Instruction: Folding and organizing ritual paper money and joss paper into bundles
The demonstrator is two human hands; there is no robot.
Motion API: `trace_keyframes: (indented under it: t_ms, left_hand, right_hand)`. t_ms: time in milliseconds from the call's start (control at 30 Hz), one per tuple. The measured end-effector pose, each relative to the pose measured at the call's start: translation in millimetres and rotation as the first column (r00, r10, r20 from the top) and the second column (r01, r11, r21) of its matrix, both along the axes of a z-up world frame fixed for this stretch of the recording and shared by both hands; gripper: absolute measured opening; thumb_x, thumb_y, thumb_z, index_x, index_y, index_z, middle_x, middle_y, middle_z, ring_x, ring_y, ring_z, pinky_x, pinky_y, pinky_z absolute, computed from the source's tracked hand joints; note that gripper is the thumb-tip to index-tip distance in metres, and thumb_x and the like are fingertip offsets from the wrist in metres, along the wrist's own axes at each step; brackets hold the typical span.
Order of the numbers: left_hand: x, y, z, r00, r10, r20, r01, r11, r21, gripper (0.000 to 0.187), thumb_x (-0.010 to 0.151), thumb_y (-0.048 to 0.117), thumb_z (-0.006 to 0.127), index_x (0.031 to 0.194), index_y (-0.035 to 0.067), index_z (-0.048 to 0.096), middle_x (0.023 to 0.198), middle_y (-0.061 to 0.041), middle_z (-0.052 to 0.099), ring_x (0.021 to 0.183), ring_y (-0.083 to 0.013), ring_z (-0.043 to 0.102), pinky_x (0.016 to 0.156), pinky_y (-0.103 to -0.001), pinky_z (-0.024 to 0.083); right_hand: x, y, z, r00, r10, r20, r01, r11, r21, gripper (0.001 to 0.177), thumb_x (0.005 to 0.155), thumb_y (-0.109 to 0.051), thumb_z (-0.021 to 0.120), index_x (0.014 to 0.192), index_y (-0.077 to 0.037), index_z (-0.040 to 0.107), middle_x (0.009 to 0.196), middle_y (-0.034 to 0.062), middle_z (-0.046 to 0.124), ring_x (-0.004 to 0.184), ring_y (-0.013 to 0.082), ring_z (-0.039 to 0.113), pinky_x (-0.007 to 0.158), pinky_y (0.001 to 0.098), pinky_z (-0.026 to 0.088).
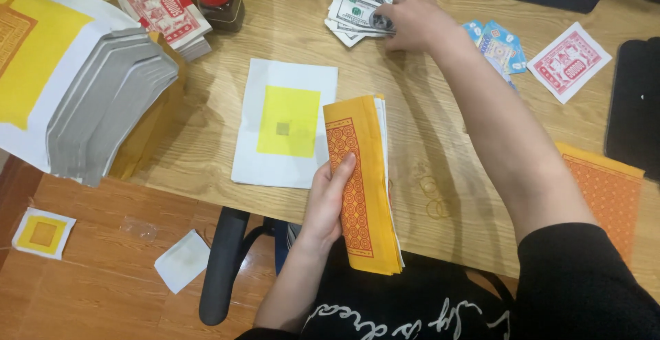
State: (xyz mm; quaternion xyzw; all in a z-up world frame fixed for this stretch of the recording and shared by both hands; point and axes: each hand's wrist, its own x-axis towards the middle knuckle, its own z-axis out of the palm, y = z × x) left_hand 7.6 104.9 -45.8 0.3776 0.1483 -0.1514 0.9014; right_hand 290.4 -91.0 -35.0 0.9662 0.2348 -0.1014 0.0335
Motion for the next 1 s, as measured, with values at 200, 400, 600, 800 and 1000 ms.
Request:
trace_keyframes:
  t_ms: [200,400,600,800,1000]
  left_hand:
    - [3.0,0.8,-1.6,1.0,0.003,0.0,-0.003,0.999,-0.045,0.031,0.091,0.026,0.061,0.108,0.0,0.065,0.102,-0.014,0.072,0.086,-0.0216,0.069,0.075,-0.035,0.058]
    - [3.9,0.2,-1.0,1.0,-0.015,-0.026,0.015,1.0,-0.026,0.036,0.089,0.026,0.062,0.113,0.0,0.064,0.108,-0.013,0.071,0.095,-0.021,0.068,0.082,-0.034,0.057]
    - [3.9,2.4,-1.3,1.0,-0.02,0.002,0.02,0.999,-0.033,0.031,0.091,0.025,0.061,0.107,-0.001,0.065,0.098,-0.014,0.072,0.083,-0.0223,0.07,0.073,-0.035,0.059]
    - [7.8,4.0,0.9,0.996,-0.027,-0.081,0.026,1.0,-0.002,0.031,0.089,0.025,0.062,0.107,0.0,0.065,0.099,-0.014,0.072,0.084,-0.0225,0.069,0.073,-0.035,0.059]
    - [17.0,-13.6,-46.6,0.967,-0.076,0.241,0.043,0.99,0.137,0.023,0.08,0.016,0.07,0.101,0.008,0.071,0.099,-0.007,0.073,0.088,-0.015,0.066,0.079,-0.028,0.053]
  right_hand:
    - [9.1,-20.9,0.5,0.999,0.02,0.033,-0.025,0.988,0.156,0.05,0.085,-0.035,0.072,0.128,-0.01,0.066,0.123,0.0153,0.064,0.109,0.0404,0.057,0.083,0.052,0.045]
    - [-4.2,-8.3,6.5,0.995,0.062,0.083,-0.064,0.998,0.02,0.056,0.075,-0.017,0.062,0.131,-0.01,0.062,0.106,0.0217,0.067,0.091,0.0456,0.063,0.07,0.0539,0.049]
    - [25.4,-31.7,-45.9,0.902,0.072,0.426,-0.072,0.997,-0.017,0.015,0.089,-0.018,0.051,0.088,-0.005,0.059,0.067,0.0206,0.064,0.063,0.0469,0.061,0.054,0.0521,0.043]
    - [-32.7,-16.6,32.7,0.852,-0.021,0.523,-0.32,0.77,0.552,0.037,0.076,-0.002,0.052,0.105,0.003,0.073,0.089,0.0099,0.07,0.083,0.0295,0.059,0.071,0.0377,0.039]
    - [-183.6,-6.5,76.2,0.609,0.323,0.724,-0.754,0.52,0.401,0.036,0.084,-0.024,0.093,0.11,-0.016,0.07,0.109,0.0018,0.071,0.112,0.0304,0.057,0.112,0.0576,0.026]
